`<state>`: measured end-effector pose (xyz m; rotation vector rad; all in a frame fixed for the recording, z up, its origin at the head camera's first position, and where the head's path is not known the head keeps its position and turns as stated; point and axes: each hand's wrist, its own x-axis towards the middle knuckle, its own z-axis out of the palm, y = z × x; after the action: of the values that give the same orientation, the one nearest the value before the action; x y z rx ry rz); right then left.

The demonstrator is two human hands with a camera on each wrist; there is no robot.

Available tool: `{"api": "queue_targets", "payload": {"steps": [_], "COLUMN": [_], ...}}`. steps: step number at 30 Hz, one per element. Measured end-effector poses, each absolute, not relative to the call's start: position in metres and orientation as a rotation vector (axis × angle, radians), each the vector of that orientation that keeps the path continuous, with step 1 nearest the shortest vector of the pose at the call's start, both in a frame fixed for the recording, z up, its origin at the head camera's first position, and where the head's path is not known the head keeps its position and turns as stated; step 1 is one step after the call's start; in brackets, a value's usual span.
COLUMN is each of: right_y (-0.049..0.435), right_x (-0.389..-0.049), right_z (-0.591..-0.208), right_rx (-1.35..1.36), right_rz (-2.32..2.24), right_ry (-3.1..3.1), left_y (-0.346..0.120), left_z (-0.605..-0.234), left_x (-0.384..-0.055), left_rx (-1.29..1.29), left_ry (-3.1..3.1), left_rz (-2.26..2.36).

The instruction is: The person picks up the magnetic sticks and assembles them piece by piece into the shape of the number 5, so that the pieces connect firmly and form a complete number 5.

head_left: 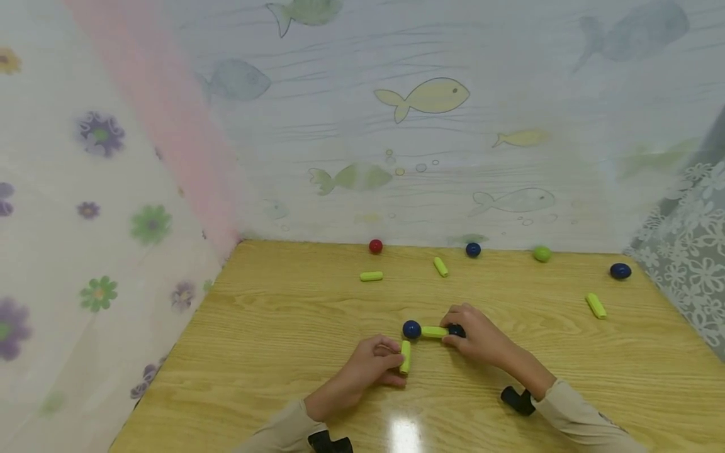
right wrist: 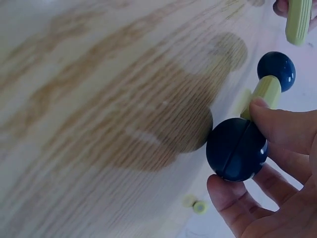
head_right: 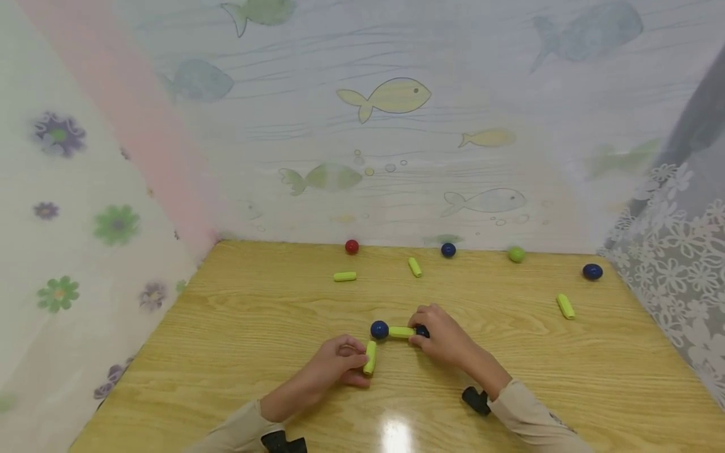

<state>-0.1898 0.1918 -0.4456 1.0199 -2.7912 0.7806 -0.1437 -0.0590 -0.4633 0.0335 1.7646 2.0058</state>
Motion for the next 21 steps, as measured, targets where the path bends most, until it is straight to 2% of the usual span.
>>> {"api": "queue_targets", "payload": {"steps": [14,21], "right_y": [0.191,0.192], "right_x": [-0.192,-0.193], "right_z": [-0.446,-0.449], "right_rx": [1.033,1.046], "right_rz": [0.792,0.794], "right_ry": [-2.780,-2.776], "left_y": [-0.046,-0.047], "left_z": [-0.456,-0.455], "left_x": [-0.148,-0.150], "left_rx": [-0.023,0.046], "left_ry": [1.818,1.924], "left_rz": [1.981,1.889]}}
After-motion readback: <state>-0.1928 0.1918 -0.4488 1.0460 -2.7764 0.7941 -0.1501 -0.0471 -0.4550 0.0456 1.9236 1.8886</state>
